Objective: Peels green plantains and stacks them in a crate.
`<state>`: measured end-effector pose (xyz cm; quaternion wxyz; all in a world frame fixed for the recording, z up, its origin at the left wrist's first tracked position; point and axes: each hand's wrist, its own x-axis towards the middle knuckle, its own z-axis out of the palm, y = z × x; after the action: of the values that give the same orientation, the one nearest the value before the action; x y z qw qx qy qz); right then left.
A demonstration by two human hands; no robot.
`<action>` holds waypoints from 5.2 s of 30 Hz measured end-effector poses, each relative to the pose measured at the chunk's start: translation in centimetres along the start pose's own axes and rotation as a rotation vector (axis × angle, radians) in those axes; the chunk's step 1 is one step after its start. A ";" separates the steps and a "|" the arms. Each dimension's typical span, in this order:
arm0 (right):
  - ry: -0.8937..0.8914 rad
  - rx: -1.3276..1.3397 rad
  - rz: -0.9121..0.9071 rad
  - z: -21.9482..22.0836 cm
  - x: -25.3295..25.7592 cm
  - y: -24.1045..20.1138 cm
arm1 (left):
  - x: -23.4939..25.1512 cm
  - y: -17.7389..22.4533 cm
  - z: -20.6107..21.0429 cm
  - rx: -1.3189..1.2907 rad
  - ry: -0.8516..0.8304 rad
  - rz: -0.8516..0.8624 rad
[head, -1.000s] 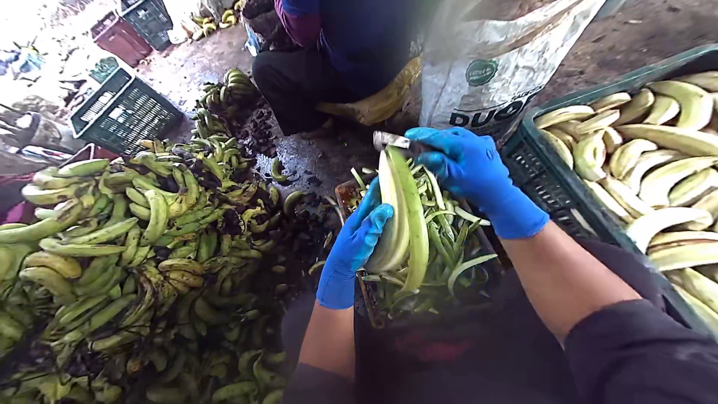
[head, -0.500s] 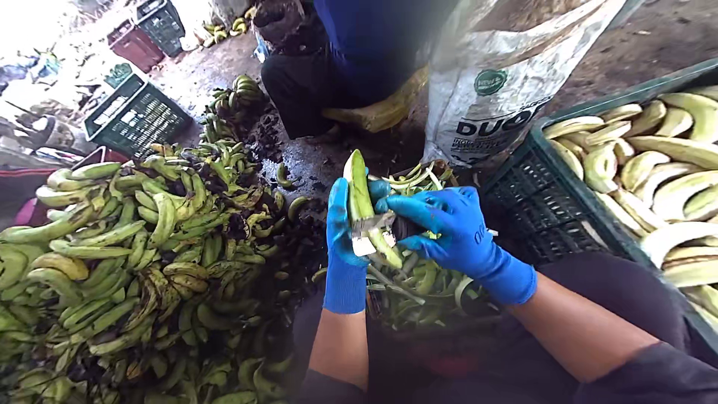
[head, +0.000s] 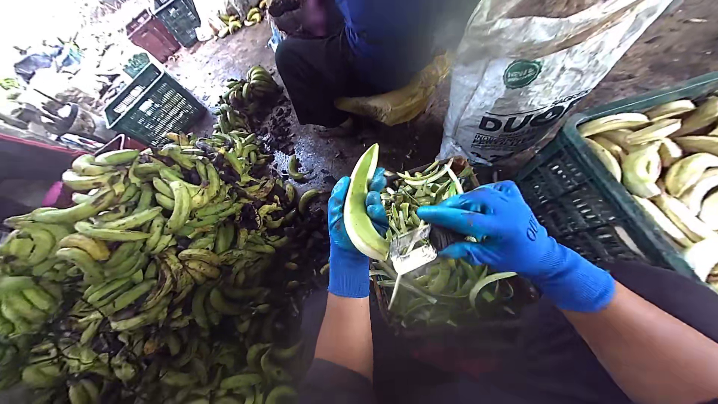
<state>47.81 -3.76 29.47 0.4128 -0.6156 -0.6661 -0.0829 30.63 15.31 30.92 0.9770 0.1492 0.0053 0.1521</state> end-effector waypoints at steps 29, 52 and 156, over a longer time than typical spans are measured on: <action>0.169 0.138 0.674 0.5 2.2 2.0 | 0.4 -5.7 1.7 0.667 0.260 0.196; -1.091 -0.160 0.736 -0.6 -0.2 2.8 | -1.9 0.6 -0.4 0.547 0.387 0.416; 0.171 -0.385 1.414 -18.6 -12.5 25.7 | 7.6 -14.9 1.5 0.584 0.383 -0.157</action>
<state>77.70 -18.80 23.07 0.3029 -0.9509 -0.0494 0.0399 42.40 3.58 28.21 0.8832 0.3901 0.2427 0.0939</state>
